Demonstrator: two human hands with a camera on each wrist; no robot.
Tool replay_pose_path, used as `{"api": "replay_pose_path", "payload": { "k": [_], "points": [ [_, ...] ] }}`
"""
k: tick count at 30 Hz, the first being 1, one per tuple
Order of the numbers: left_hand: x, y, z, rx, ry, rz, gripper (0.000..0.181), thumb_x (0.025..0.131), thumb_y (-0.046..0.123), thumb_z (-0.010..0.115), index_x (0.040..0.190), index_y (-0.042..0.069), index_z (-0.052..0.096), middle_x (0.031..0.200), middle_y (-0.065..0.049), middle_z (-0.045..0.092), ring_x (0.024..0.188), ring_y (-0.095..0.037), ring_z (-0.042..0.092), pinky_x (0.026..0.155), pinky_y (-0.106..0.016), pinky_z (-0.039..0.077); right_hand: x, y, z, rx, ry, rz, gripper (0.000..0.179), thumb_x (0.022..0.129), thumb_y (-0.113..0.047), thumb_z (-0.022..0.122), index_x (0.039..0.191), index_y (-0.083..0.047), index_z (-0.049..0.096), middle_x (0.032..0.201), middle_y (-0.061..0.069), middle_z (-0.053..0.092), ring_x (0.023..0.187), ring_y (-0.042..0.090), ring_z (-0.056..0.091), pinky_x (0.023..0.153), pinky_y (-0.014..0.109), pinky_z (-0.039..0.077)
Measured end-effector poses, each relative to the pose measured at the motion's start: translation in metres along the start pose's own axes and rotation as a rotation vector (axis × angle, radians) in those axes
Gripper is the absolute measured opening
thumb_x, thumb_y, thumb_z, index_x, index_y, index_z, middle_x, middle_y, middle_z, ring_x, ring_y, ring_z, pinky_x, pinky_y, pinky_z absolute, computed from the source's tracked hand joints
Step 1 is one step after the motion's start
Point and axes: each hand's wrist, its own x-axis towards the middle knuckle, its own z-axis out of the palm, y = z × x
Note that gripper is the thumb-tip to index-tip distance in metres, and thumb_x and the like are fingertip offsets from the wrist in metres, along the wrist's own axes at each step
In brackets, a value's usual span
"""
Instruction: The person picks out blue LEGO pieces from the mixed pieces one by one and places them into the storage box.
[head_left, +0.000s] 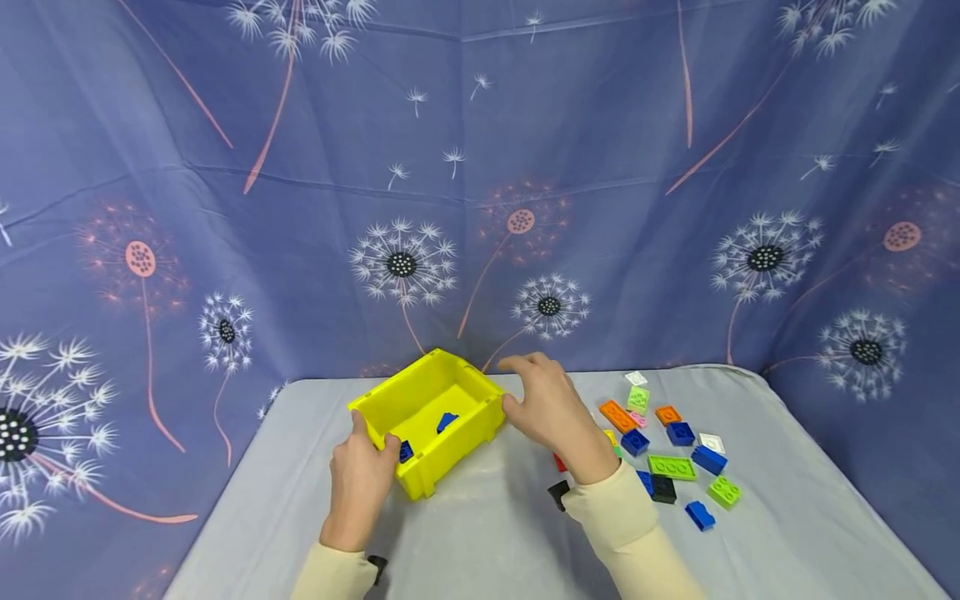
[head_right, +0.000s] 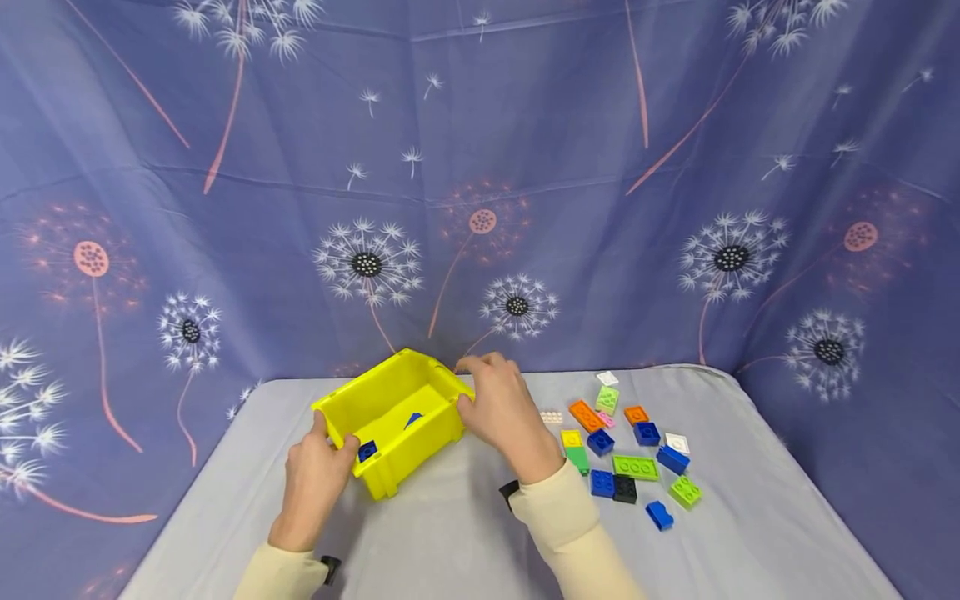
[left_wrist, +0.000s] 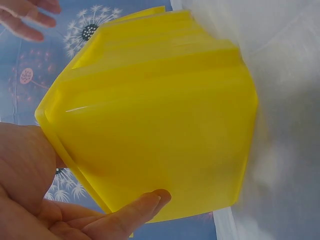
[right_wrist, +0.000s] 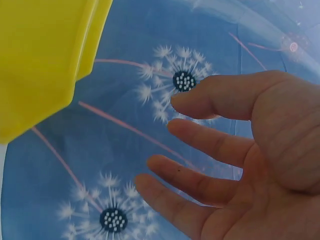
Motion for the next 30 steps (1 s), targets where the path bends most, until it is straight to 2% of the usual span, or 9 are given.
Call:
{"api": "replay_pose_path", "payload": {
  "k": [8, 14, 19, 21, 27, 30],
  "points": [
    [0.002, 0.001, -0.001, -0.016, 0.004, 0.024, 0.084, 0.097, 0.024, 0.061, 0.16, -0.01, 0.018, 0.05, -0.001, 0.043, 0.036, -0.015, 0.037, 0.038, -0.027, 0.036, -0.005, 0.035, -0.011, -0.028, 0.02, 0.058, 0.043, 0.092, -0.016, 0.069, 0.134, -0.012, 0.068, 0.136, 0.021, 0.062, 0.124, 0.047, 0.056, 0.102, 0.063, 0.046],
    [0.002, 0.0, -0.001, -0.013, -0.009, 0.006, 0.085, 0.096, 0.025, 0.061, 0.161, -0.009, 0.017, 0.05, -0.001, 0.041, 0.035, -0.016, 0.036, 0.037, -0.026, 0.035, -0.01, 0.074, -0.025, -0.081, -0.004, 0.161, 0.046, 0.092, -0.015, 0.067, 0.138, -0.009, 0.064, 0.136, 0.027, 0.058, 0.121, 0.052, 0.055, 0.095, 0.064, 0.048],
    [0.002, 0.0, -0.001, -0.007, -0.002, 0.02, 0.084, 0.097, 0.025, 0.06, 0.16, -0.011, 0.018, 0.051, -0.001, 0.042, 0.036, -0.015, 0.036, 0.038, -0.027, 0.035, -0.016, 0.111, -0.045, -0.164, -0.01, 0.242, 0.052, 0.091, -0.014, 0.067, 0.14, -0.001, 0.061, 0.132, 0.035, 0.057, 0.113, 0.055, 0.055, 0.09, 0.065, 0.048],
    [0.002, 0.0, -0.002, -0.003, 0.001, 0.021, 0.083, 0.097, 0.024, 0.06, 0.16, -0.011, 0.019, 0.051, -0.001, 0.042, 0.036, -0.016, 0.036, 0.037, -0.027, 0.035, -0.019, 0.124, -0.053, -0.17, -0.021, 0.29, 0.054, 0.091, -0.015, 0.067, 0.142, 0.001, 0.058, 0.132, 0.036, 0.055, 0.111, 0.054, 0.055, 0.087, 0.064, 0.048],
    [0.002, 0.0, -0.002, 0.002, -0.001, 0.009, 0.082, 0.097, 0.024, 0.061, 0.16, -0.01, 0.02, 0.05, -0.002, 0.044, 0.035, -0.015, 0.036, 0.037, -0.027, 0.036, -0.028, 0.159, -0.077, -0.164, -0.066, 0.416, 0.06, 0.095, -0.023, 0.064, 0.148, 0.003, 0.05, 0.14, 0.041, 0.045, 0.12, 0.059, 0.047, 0.093, 0.07, 0.045],
    [0.002, 0.001, -0.002, 0.002, 0.001, 0.007, 0.082, 0.097, 0.024, 0.062, 0.159, -0.011, 0.021, 0.05, -0.002, 0.044, 0.036, -0.015, 0.036, 0.037, -0.027, 0.036, -0.034, 0.174, -0.086, -0.166, -0.067, 0.468, 0.063, 0.095, -0.025, 0.063, 0.148, 0.005, 0.047, 0.139, 0.042, 0.046, 0.111, 0.056, 0.052, 0.088, 0.066, 0.049]
  ]
}}
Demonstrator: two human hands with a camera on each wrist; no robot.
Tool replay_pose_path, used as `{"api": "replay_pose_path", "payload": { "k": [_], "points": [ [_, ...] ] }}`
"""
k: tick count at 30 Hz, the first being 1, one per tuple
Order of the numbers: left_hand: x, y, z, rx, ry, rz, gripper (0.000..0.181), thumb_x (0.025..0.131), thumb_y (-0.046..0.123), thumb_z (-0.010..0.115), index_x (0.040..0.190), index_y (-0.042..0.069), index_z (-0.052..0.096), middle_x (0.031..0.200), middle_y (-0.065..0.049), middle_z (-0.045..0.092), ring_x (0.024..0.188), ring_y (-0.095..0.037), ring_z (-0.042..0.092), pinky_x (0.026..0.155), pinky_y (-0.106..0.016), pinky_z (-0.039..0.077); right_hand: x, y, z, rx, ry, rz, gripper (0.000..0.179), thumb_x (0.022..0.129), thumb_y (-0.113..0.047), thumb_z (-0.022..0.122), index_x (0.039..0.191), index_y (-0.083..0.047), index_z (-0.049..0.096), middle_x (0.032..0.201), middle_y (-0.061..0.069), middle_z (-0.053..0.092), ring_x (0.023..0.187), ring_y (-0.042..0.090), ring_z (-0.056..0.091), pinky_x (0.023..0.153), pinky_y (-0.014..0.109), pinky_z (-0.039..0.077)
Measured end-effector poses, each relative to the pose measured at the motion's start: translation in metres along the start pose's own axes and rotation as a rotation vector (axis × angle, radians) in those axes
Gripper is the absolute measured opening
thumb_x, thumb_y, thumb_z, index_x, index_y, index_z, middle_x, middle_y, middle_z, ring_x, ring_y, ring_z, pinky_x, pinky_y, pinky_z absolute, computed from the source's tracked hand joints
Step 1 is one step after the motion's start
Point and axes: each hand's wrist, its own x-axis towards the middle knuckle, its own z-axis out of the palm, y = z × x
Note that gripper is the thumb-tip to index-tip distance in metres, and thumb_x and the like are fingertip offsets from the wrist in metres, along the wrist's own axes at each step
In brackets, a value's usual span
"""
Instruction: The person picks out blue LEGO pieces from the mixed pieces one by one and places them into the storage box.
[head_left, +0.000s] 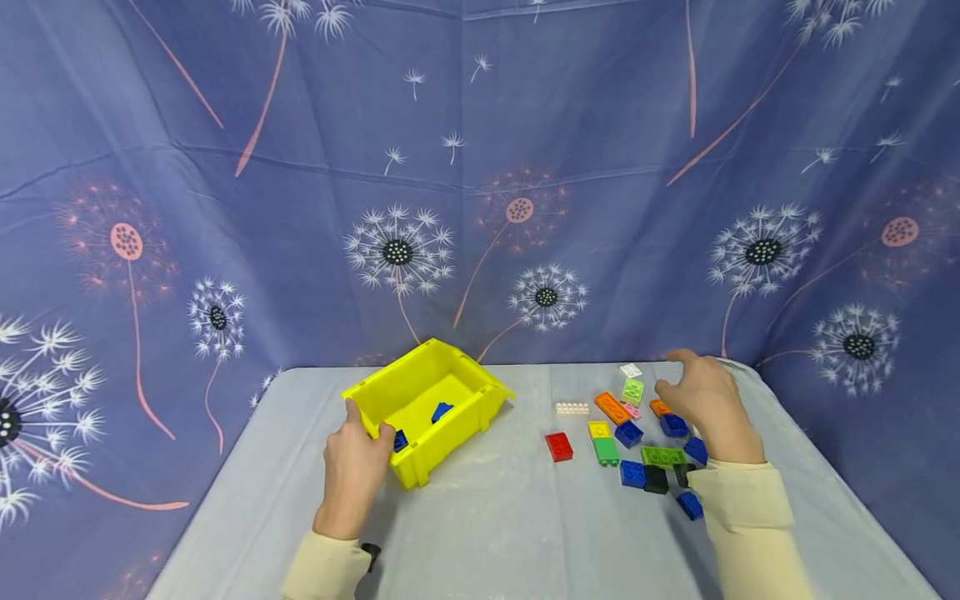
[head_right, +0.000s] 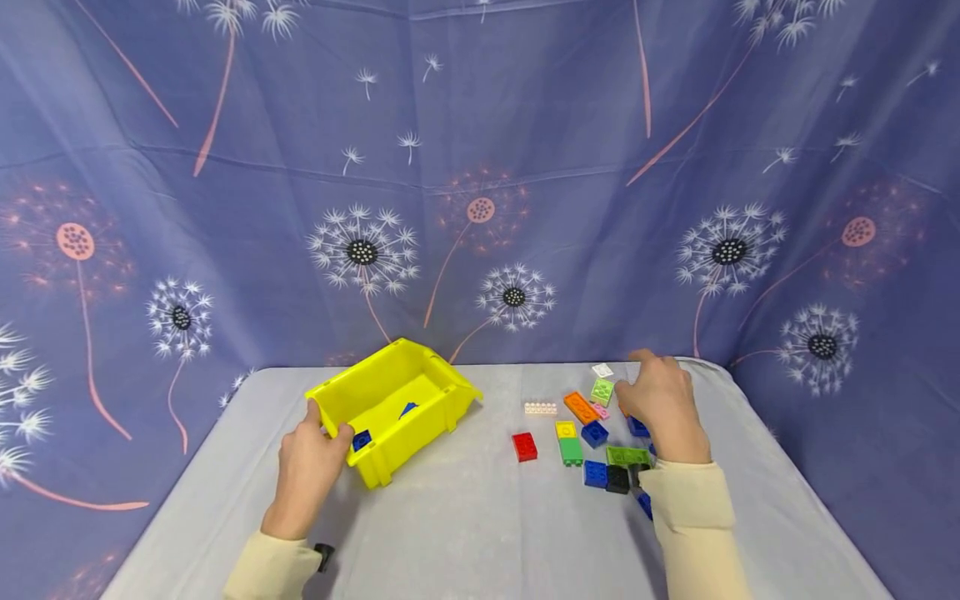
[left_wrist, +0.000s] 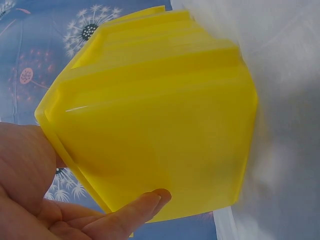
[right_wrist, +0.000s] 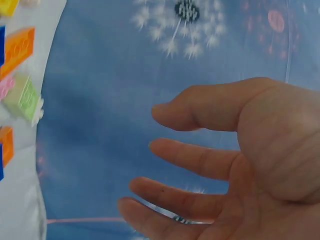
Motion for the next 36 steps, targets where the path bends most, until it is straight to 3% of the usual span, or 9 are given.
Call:
{"api": "replay_pose_path", "payload": {
  "k": [4, 7, 11, 18, 25, 36],
  "points": [
    [0.0, 0.002, 0.001, 0.001, -0.006, 0.001, 0.083, 0.097, 0.025, 0.06, 0.16, -0.011, 0.02, 0.051, -0.002, 0.045, 0.036, -0.015, 0.037, 0.038, -0.027, 0.036, 0.001, 0.018, -0.004, 0.01, -0.004, 0.055, 0.065, 0.096, -0.025, 0.062, 0.149, 0.007, 0.044, 0.141, 0.043, 0.044, 0.112, 0.057, 0.052, 0.087, 0.066, 0.05],
    [0.001, 0.003, 0.001, -0.003, -0.009, 0.001, 0.083, 0.097, 0.025, 0.06, 0.16, -0.01, 0.019, 0.052, -0.003, 0.046, 0.037, -0.016, 0.038, 0.039, -0.028, 0.037, 0.003, 0.024, -0.003, 0.023, -0.012, 0.083, 0.065, 0.095, -0.025, 0.062, 0.15, 0.007, 0.044, 0.146, 0.043, 0.039, 0.125, 0.061, 0.043, 0.096, 0.071, 0.044],
    [0.001, 0.004, 0.002, -0.005, -0.013, 0.0, 0.083, 0.097, 0.025, 0.06, 0.16, -0.01, 0.019, 0.052, -0.003, 0.046, 0.037, -0.017, 0.038, 0.04, -0.029, 0.038, 0.003, 0.031, 0.002, 0.03, -0.023, 0.11, 0.065, 0.095, -0.025, 0.064, 0.148, 0.007, 0.045, 0.146, 0.042, 0.04, 0.127, 0.061, 0.041, 0.099, 0.072, 0.043],
    [0.001, 0.004, 0.004, 0.0, -0.02, -0.001, 0.084, 0.097, 0.026, 0.06, 0.16, -0.01, 0.018, 0.053, -0.003, 0.046, 0.038, -0.016, 0.039, 0.041, -0.029, 0.038, 0.002, 0.043, 0.014, 0.023, -0.048, 0.114, 0.064, 0.095, -0.025, 0.066, 0.147, 0.007, 0.046, 0.142, 0.041, 0.045, 0.114, 0.054, 0.051, 0.093, 0.067, 0.049],
    [0.001, 0.001, -0.002, 0.01, -0.007, 0.007, 0.083, 0.097, 0.025, 0.059, 0.16, -0.011, 0.018, 0.051, -0.002, 0.044, 0.037, -0.017, 0.038, 0.039, -0.029, 0.037, 0.014, 0.049, 0.027, 0.021, -0.082, 0.096, 0.057, 0.092, -0.024, 0.069, 0.139, 0.005, 0.054, 0.128, 0.037, 0.057, 0.105, 0.049, 0.061, 0.085, 0.06, 0.054],
    [0.001, 0.0, -0.001, -0.001, -0.024, -0.003, 0.085, 0.097, 0.025, 0.059, 0.161, -0.009, 0.015, 0.051, -0.003, 0.043, 0.036, -0.018, 0.038, 0.038, -0.029, 0.036, 0.022, 0.058, 0.041, 0.048, -0.165, 0.119, 0.052, 0.089, -0.019, 0.071, 0.133, 0.006, 0.059, 0.119, 0.032, 0.062, 0.092, 0.04, 0.061, 0.074, 0.049, 0.054]
  ]
}}
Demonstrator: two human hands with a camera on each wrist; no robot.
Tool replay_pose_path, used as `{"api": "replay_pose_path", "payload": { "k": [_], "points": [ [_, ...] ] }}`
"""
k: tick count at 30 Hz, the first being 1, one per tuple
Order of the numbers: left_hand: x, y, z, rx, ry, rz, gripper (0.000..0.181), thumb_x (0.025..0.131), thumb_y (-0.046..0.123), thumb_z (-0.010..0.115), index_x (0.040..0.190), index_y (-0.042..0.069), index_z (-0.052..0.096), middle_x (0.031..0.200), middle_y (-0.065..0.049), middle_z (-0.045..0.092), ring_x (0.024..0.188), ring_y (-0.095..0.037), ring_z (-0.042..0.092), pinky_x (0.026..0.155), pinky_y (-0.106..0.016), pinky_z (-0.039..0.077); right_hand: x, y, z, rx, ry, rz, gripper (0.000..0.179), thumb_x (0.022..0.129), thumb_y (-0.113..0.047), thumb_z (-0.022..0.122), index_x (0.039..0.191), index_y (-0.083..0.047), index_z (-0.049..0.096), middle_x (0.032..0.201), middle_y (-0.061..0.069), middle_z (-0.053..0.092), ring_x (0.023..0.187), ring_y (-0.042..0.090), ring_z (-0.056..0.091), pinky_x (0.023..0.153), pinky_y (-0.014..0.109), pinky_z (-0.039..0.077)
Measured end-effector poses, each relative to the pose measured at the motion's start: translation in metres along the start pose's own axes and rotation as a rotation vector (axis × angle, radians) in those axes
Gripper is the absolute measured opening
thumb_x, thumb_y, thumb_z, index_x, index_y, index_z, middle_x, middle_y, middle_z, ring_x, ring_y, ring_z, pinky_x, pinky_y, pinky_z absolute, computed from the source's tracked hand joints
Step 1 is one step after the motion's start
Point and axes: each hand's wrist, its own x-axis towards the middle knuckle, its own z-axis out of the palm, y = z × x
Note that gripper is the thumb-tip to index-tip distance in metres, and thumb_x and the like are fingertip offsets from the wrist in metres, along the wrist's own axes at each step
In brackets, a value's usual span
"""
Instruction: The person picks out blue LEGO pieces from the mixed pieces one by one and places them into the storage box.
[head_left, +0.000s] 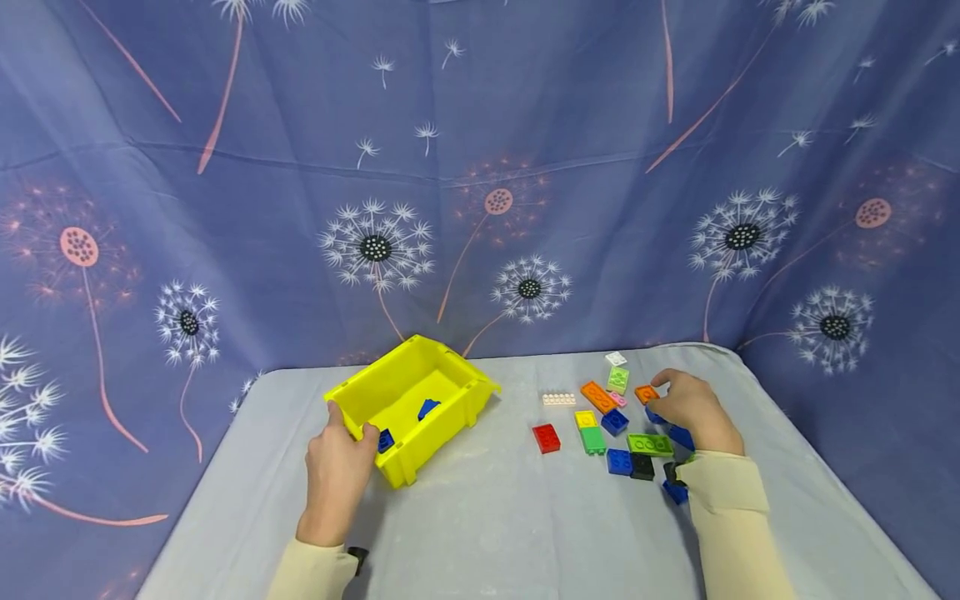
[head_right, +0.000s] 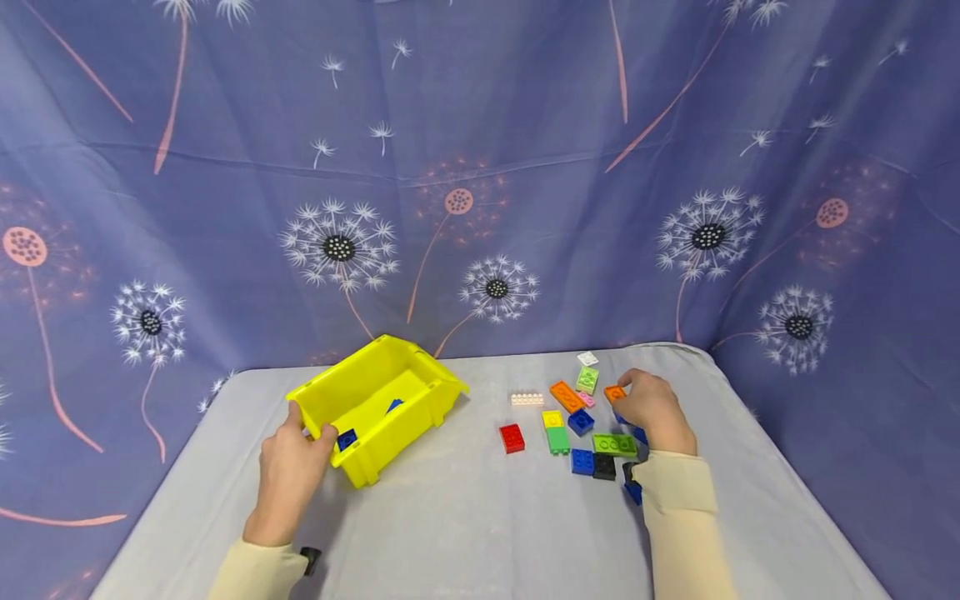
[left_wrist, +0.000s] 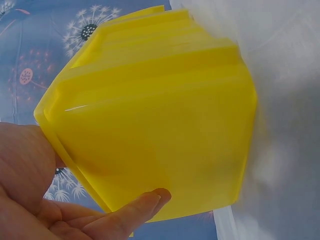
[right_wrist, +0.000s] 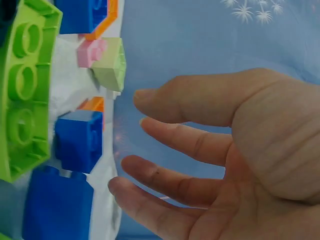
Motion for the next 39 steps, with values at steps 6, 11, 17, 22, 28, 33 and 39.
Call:
{"api": "replay_pose_path", "payload": {
  "k": [6, 11, 17, 22, 28, 33, 39],
  "points": [
    [0.0, 0.0, -0.001, 0.009, 0.011, -0.001, 0.084, 0.096, 0.026, 0.059, 0.16, -0.011, 0.017, 0.052, -0.003, 0.044, 0.037, -0.017, 0.038, 0.039, -0.029, 0.037, 0.004, 0.003, 0.006, -0.006, -0.022, -0.007, 0.049, 0.087, -0.016, 0.072, 0.129, 0.006, 0.061, 0.113, 0.028, 0.064, 0.082, 0.034, 0.056, 0.07, 0.043, 0.049],
    [0.0, 0.001, -0.001, 0.004, 0.005, 0.001, 0.086, 0.096, 0.025, 0.059, 0.16, -0.011, 0.016, 0.052, -0.003, 0.044, 0.037, -0.017, 0.038, 0.039, -0.029, 0.037, 0.007, 0.006, 0.009, -0.012, -0.038, 0.001, 0.04, 0.086, -0.013, 0.071, 0.121, 0.006, 0.064, 0.113, 0.029, 0.063, 0.082, 0.033, 0.056, 0.07, 0.042, 0.048],
    [0.0, 0.0, -0.001, 0.004, 0.004, 0.01, 0.085, 0.096, 0.025, 0.059, 0.16, -0.011, 0.016, 0.052, -0.003, 0.044, 0.037, -0.017, 0.038, 0.039, -0.029, 0.037, 0.009, 0.006, 0.013, -0.016, -0.039, -0.004, 0.026, 0.084, -0.01, 0.071, 0.106, 0.003, 0.066, 0.106, 0.026, 0.064, 0.083, 0.033, 0.056, 0.071, 0.043, 0.049],
    [-0.001, 0.0, -0.001, 0.008, 0.005, 0.005, 0.085, 0.096, 0.025, 0.059, 0.16, -0.011, 0.016, 0.053, -0.002, 0.044, 0.037, -0.017, 0.039, 0.039, -0.03, 0.037, 0.01, 0.006, 0.018, -0.005, -0.036, 0.017, 0.026, 0.084, -0.009, 0.072, 0.107, 0.003, 0.067, 0.107, 0.026, 0.065, 0.086, 0.035, 0.057, 0.076, 0.049, 0.052],
    [0.0, 0.0, -0.001, 0.001, 0.009, 0.008, 0.085, 0.096, 0.025, 0.06, 0.16, -0.012, 0.017, 0.052, -0.002, 0.043, 0.037, -0.017, 0.038, 0.039, -0.029, 0.037, 0.013, 0.006, 0.021, 0.002, -0.053, 0.054, 0.035, 0.085, -0.009, 0.073, 0.117, 0.004, 0.067, 0.115, 0.028, 0.064, 0.092, 0.037, 0.057, 0.084, 0.057, 0.053],
    [-0.001, -0.001, -0.001, -0.001, 0.003, -0.003, 0.085, 0.096, 0.025, 0.06, 0.16, -0.01, 0.016, 0.052, -0.002, 0.044, 0.037, -0.017, 0.038, 0.039, -0.029, 0.037, 0.014, 0.008, 0.023, -0.005, -0.064, 0.049, 0.036, 0.085, -0.01, 0.074, 0.118, 0.004, 0.068, 0.118, 0.029, 0.064, 0.092, 0.037, 0.057, 0.084, 0.056, 0.053],
    [-0.001, -0.002, 0.001, -0.002, 0.011, -0.002, 0.085, 0.096, 0.026, 0.06, 0.16, -0.01, 0.016, 0.051, -0.002, 0.045, 0.037, -0.016, 0.039, 0.039, -0.03, 0.038, 0.014, 0.009, 0.023, 0.001, -0.041, 0.033, 0.038, 0.084, -0.011, 0.075, 0.117, 0.006, 0.068, 0.115, 0.029, 0.064, 0.092, 0.037, 0.058, 0.083, 0.055, 0.052]
  ]
}}
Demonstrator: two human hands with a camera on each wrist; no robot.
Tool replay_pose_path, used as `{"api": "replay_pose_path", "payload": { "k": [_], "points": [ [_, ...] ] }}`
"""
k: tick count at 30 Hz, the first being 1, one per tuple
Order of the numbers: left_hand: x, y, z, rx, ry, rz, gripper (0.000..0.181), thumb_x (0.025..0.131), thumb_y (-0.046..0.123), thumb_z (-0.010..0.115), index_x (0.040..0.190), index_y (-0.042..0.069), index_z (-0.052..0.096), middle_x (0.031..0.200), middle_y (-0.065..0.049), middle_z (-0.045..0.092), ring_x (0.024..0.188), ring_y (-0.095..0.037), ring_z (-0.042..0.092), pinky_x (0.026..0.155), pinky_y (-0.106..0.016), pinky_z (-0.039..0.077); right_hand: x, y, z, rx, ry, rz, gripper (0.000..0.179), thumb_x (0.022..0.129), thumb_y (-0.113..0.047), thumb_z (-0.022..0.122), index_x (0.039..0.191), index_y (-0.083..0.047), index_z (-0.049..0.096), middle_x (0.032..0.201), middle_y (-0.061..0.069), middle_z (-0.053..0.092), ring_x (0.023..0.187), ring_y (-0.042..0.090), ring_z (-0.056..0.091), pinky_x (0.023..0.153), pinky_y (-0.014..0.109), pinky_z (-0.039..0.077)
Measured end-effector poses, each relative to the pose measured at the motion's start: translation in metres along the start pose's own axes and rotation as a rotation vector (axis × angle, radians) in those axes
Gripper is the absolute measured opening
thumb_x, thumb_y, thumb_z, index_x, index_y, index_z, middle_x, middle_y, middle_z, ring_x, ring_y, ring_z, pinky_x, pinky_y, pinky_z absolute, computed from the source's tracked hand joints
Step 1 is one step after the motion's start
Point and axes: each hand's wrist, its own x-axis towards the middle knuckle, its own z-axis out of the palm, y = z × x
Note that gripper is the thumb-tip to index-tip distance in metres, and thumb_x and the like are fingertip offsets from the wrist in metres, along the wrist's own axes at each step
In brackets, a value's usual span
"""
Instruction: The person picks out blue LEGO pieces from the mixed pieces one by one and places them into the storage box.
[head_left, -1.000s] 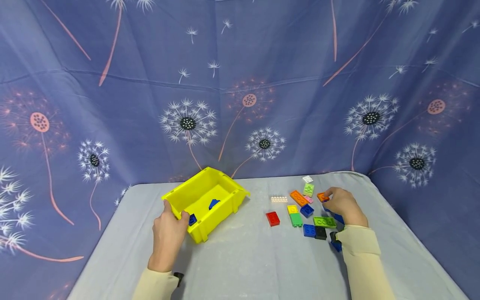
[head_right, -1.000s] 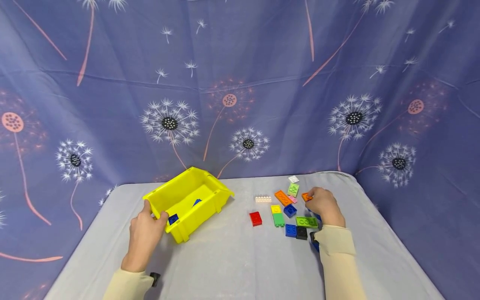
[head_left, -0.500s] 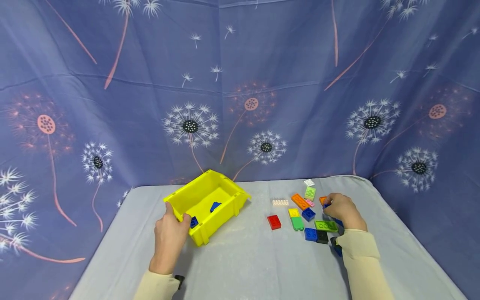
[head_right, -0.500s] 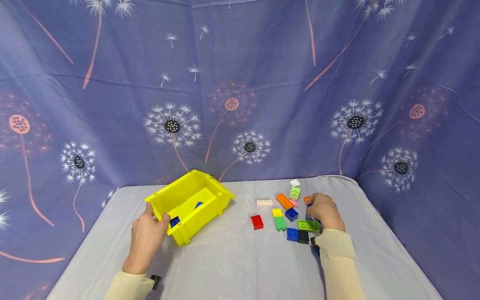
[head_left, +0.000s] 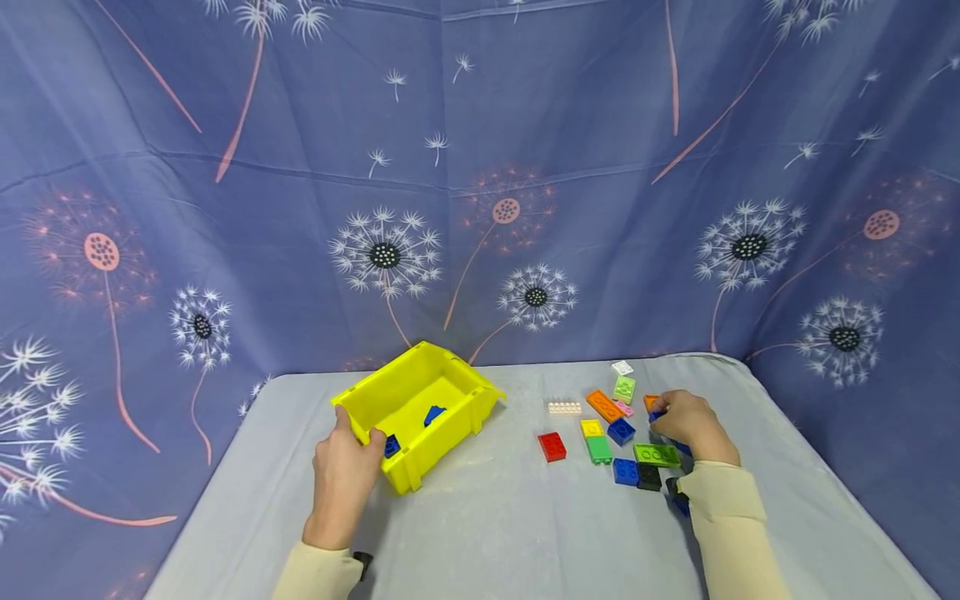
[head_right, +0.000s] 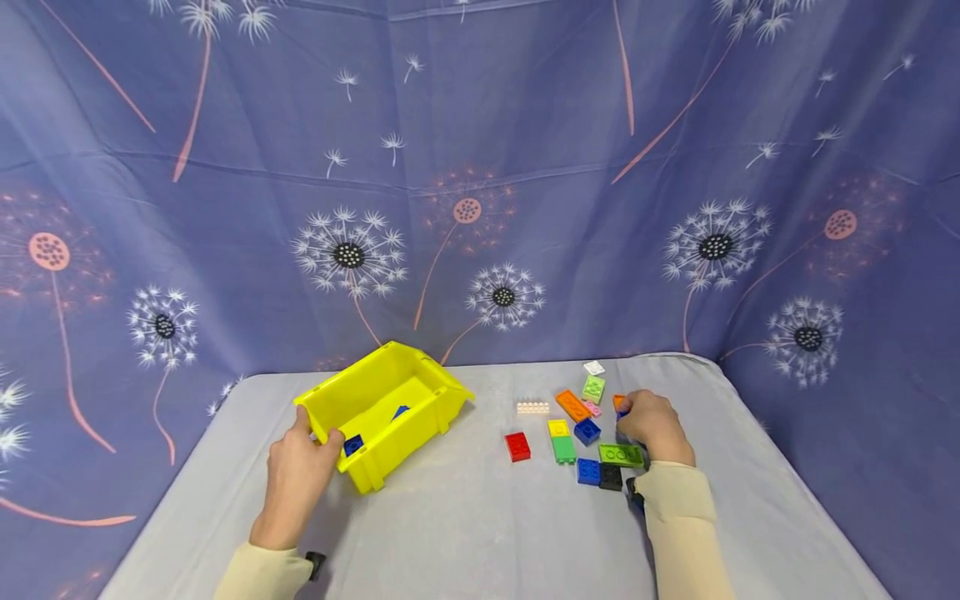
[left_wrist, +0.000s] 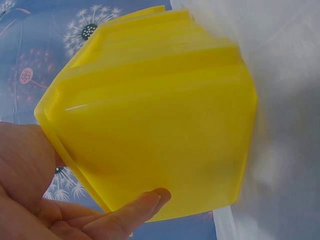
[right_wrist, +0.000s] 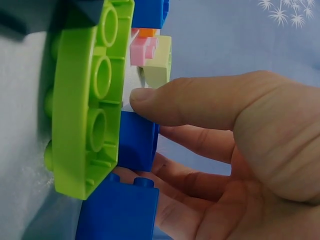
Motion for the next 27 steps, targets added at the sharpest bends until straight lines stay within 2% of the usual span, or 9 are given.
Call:
{"api": "replay_pose_path", "payload": {
  "k": [6, 13, 20, 27],
  "points": [
    [-0.001, 0.0, 0.001, -0.004, -0.006, -0.009, 0.085, 0.097, 0.026, 0.058, 0.161, -0.01, 0.014, 0.051, -0.002, 0.045, 0.036, -0.016, 0.039, 0.038, -0.028, 0.038, -0.003, 0.003, -0.003, 0.03, 0.005, -0.02, 0.036, 0.084, -0.012, 0.075, 0.115, 0.005, 0.069, 0.113, 0.027, 0.066, 0.091, 0.036, 0.06, 0.08, 0.052, 0.053],
    [-0.001, 0.001, 0.0, -0.006, -0.003, -0.004, 0.085, 0.097, 0.026, 0.059, 0.161, -0.01, 0.015, 0.052, -0.003, 0.045, 0.036, -0.017, 0.039, 0.038, -0.028, 0.037, -0.008, -0.005, -0.012, 0.052, 0.017, -0.013, 0.043, 0.087, -0.015, 0.076, 0.122, 0.006, 0.066, 0.115, 0.03, 0.066, 0.091, 0.038, 0.061, 0.08, 0.056, 0.053],
    [-0.001, 0.0, 0.0, -0.003, 0.003, -0.001, 0.085, 0.097, 0.026, 0.058, 0.161, -0.01, 0.016, 0.051, -0.002, 0.045, 0.036, -0.016, 0.038, 0.038, -0.028, 0.037, -0.016, -0.012, -0.021, 0.044, 0.076, -0.072, 0.043, 0.089, -0.023, 0.076, 0.122, 0.003, 0.068, 0.113, 0.026, 0.068, 0.09, 0.036, 0.062, 0.073, 0.048, 0.053],
    [-0.001, 0.0, 0.001, -0.001, 0.0, 0.002, 0.084, 0.097, 0.026, 0.059, 0.161, -0.01, 0.017, 0.051, -0.002, 0.043, 0.036, -0.016, 0.037, 0.038, -0.028, 0.035, -0.022, -0.02, -0.024, 0.053, 0.124, -0.107, 0.046, 0.089, -0.026, 0.077, 0.125, 0.001, 0.067, 0.12, 0.028, 0.066, 0.099, 0.041, 0.063, 0.08, 0.054, 0.054]
  ]
}}
